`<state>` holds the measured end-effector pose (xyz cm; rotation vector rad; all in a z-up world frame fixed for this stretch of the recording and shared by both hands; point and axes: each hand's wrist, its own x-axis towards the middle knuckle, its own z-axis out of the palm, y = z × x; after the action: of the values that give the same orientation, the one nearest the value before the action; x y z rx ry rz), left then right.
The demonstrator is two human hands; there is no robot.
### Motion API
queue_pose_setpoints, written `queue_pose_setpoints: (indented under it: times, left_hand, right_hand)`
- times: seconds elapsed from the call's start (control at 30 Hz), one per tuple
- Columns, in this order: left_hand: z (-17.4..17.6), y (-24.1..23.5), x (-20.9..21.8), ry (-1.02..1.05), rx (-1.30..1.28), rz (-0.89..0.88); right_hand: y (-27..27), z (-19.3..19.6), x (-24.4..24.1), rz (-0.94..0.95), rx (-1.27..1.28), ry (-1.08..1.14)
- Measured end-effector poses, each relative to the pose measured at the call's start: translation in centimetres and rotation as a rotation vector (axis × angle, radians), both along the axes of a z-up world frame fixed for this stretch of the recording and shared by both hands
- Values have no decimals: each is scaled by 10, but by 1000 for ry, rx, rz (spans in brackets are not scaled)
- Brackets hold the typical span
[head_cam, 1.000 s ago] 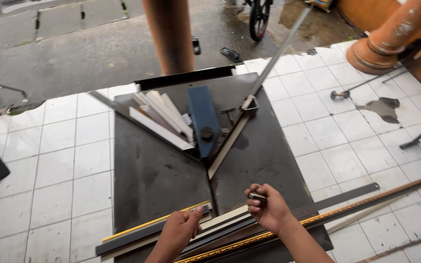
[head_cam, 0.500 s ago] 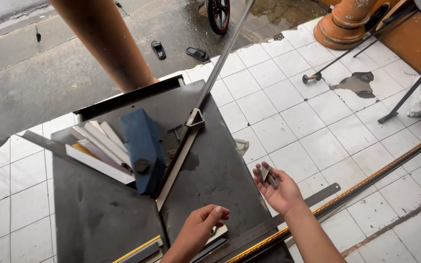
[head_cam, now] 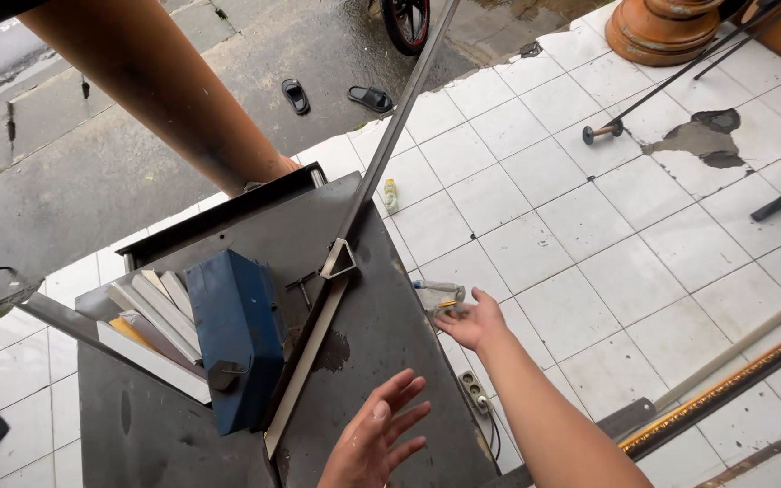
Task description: Measuring and marking wooden frame moldings on a miter cutting station using a ruler and pencil.
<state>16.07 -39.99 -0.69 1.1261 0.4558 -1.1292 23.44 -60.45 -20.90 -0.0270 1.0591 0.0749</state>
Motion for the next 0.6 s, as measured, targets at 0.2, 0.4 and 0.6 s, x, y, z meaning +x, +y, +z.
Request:
queue_pose_setpoints:
  times: [0.2, 0.4, 0.6]
  left_hand:
    - [-38, 22, -1, 107, 44, 38]
    - [-65, 30, -25, 45, 302, 231]
    - [-77, 41, -32, 47, 169, 315]
  right_hand:
    - [-6, -15, 0, -26, -44, 102]
    - [-5, 23, -31, 14, -130, -17]
    - [22, 83, -47, 141, -450, 60]
